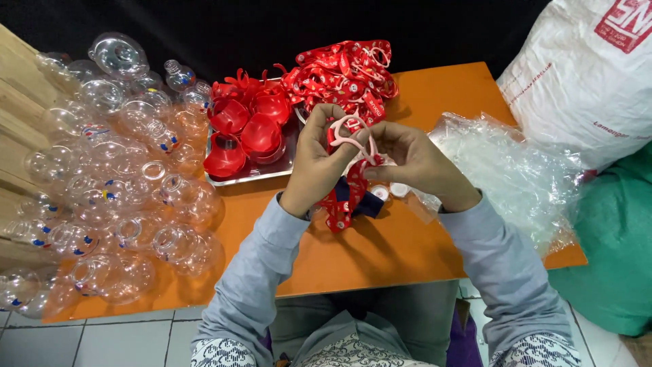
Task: Packaging plastic bottles by attaching decorative red straps and placing them into clear plastic bags.
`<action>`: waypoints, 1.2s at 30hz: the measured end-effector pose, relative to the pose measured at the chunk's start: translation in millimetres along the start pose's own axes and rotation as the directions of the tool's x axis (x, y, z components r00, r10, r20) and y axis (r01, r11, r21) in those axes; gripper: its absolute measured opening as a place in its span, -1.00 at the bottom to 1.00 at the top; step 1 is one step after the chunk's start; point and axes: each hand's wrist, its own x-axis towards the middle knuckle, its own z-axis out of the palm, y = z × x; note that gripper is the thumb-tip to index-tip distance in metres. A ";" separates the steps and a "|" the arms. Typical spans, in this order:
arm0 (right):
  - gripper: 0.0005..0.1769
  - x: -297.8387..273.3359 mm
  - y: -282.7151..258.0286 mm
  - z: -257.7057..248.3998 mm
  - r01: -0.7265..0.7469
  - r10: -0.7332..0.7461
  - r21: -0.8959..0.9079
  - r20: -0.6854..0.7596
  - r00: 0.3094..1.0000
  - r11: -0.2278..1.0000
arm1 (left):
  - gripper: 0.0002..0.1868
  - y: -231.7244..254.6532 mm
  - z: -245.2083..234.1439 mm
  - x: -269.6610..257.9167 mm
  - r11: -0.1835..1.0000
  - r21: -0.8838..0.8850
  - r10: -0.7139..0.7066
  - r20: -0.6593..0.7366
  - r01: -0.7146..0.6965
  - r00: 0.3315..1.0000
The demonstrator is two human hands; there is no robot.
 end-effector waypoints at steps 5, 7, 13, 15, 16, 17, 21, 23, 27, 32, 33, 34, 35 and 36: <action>-0.56 -0.8 31.6 -9.3 -0.037 0.042 0.194 -0.025 0.999 0.980 | -0.62 -0.4 2.2 -4.7 0.997 -0.076 -0.024 0.009 0.025 1.000; -0.54 -1.8 31.9 -7.4 -0.009 0.024 0.217 -0.064 0.998 0.976 | -0.61 7.5 -0.4 -5.8 0.994 -0.103 -0.026 0.003 0.026 1.000; -0.54 -14.7 31.2 -6.4 0.008 0.044 0.330 -0.150 0.988 0.944 | -0.41 13.2 -14.6 -13.4 0.992 -0.128 0.005 0.113 0.009 0.994; -0.66 -20.2 50.6 -17.1 0.049 -0.006 0.258 -0.164 0.986 0.965 | -0.48 16.1 -17.8 -13.3 0.985 -0.169 0.058 0.169 -0.029 0.984; -0.66 -23.5 50.8 -17.4 0.047 -0.004 0.258 -0.165 0.986 0.965 | -0.48 16.7 -17.6 -15.4 0.985 -0.170 0.057 0.169 -0.028 0.984; -0.77 -26.4 50.8 -18.3 0.051 -0.017 0.243 -0.139 0.990 0.969 | -0.54 17.5 -17.0 -17.4 0.989 -0.137 0.074 0.164 -0.052 0.984; -0.96 -44.6 73.5 -18.7 0.026 -0.010 0.346 -0.047 0.999 0.938 | -0.64 16.0 -19.8 -24.2 0.995 -0.075 0.076 0.170 -0.064 0.983; -0.94 -46.3 79.3 -23.2 -0.005 0.013 0.418 -0.015 1.000 0.908 | -0.63 10.9 -19.9 -28.7 0.995 -0.087 0.071 0.182 -0.056 0.981; -0.87 -31.9 40.0 5.2 0.038 -0.065 0.450 0.045 0.997 0.892 | -0.61 0.6 -18.4 -34.1 0.992 -0.119 0.060 0.202 -0.036 0.978; -0.90 -39.4 35.3 9.9 0.048 -0.051 0.190 0.010 0.999 0.981 | -0.65 7.7 -24.3 -36.3 0.991 -0.131 0.002 0.259 0.033 0.966; -0.89 -37.2 36.7 7.1 0.084 -0.083 0.091 -0.012 0.996 0.992 | -0.66 8.3 -24.4 -35.8 0.985 -0.165 -0.002 0.263 0.047 0.965; -0.89 -37.5 35.9 6.8 0.082 -0.081 0.092 -0.011 0.997 0.992 | -0.66 2.5 -25.4 -36.4 0.985 -0.165 -0.003 0.261 0.047 0.965; -0.91 -38.6 35.8 7.4 0.097 -0.097 -0.001 -0.027 0.995 0.995 | -0.65 -3.8 -26.9 -38.5 0.966 -0.247 -0.015 0.250 0.078 0.968; -0.92 -40.1 36.0 7.9 0.109 -0.114 -0.095 -0.041 0.993 0.989 | -0.61 -10.2 -28.1 -40.8 0.938 -0.329 -0.027 0.239 0.107 0.971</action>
